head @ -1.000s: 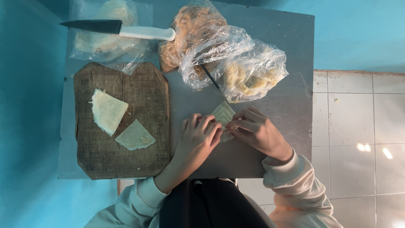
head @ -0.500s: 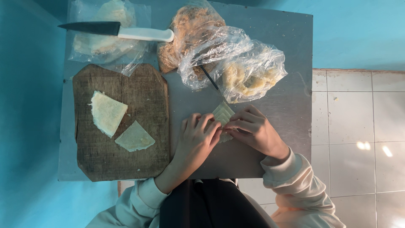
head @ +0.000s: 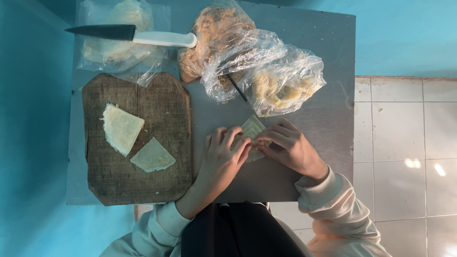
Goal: The person sits at a small table and folds filled pastry wrappers. They spoon a brown filling from a plastic bag onto a square wrapper, then fold the wrapper over the filling into a triangle, repeating the cycle and setting finished folded pieces on the table.
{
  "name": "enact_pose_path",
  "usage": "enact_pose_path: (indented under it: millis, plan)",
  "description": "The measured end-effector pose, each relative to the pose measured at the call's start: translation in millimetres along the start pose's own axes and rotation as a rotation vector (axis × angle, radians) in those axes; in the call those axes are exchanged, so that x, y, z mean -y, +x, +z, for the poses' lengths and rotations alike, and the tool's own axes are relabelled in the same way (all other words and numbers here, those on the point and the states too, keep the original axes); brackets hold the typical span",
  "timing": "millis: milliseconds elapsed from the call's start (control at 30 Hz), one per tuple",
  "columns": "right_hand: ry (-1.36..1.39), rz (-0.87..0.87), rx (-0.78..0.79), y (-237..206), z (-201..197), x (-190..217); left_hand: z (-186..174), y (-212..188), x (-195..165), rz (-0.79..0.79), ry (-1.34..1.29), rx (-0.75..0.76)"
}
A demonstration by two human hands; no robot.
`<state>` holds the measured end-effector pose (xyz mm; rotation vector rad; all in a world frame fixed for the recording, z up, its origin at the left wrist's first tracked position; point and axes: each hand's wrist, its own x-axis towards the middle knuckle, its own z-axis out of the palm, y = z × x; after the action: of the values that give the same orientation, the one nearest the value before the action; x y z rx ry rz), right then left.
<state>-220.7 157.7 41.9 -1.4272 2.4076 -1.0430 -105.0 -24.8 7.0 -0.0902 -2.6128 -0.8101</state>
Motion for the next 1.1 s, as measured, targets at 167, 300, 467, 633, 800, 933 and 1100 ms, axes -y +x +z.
enact_pose_path:
  millis: [167, 300, 467, 633, 800, 933, 1100]
  plan:
    - [-0.02, -0.015, -0.02, -2.3, 3.2, -4.0, 0.9, -0.7, -0.4, -0.006, 0.008, -0.004]
    - [-0.023, -0.013, -0.018, -3.3, 2.3, -4.1, 0.3, -0.1, -1.1, -0.014, 0.004, -0.001]
    - [-0.012, -0.025, -0.038, -2.6, 1.6, -4.8, 0.9, 2.0, -1.2, -0.029, 0.001, 0.0]
    - [-0.046, -0.04, -0.052, -3.6, 3.3, -5.6, 2.2, 3.0, -2.5, -0.048, 0.007, 0.008]
    - [-0.047, -0.024, -0.055, -1.9, 2.3, -4.3, 1.9, 4.1, -1.9, -0.03, 0.027, 0.012]
    - [-0.027, -0.037, -0.073, -0.7, 1.6, -3.4, 2.8, 5.2, -1.6, -0.039, 0.039, 0.004]
    - [-0.056, -0.084, -0.095, -0.5, 4.2, -4.2, 2.7, 5.3, -2.1, -0.044, 0.049, 0.006]
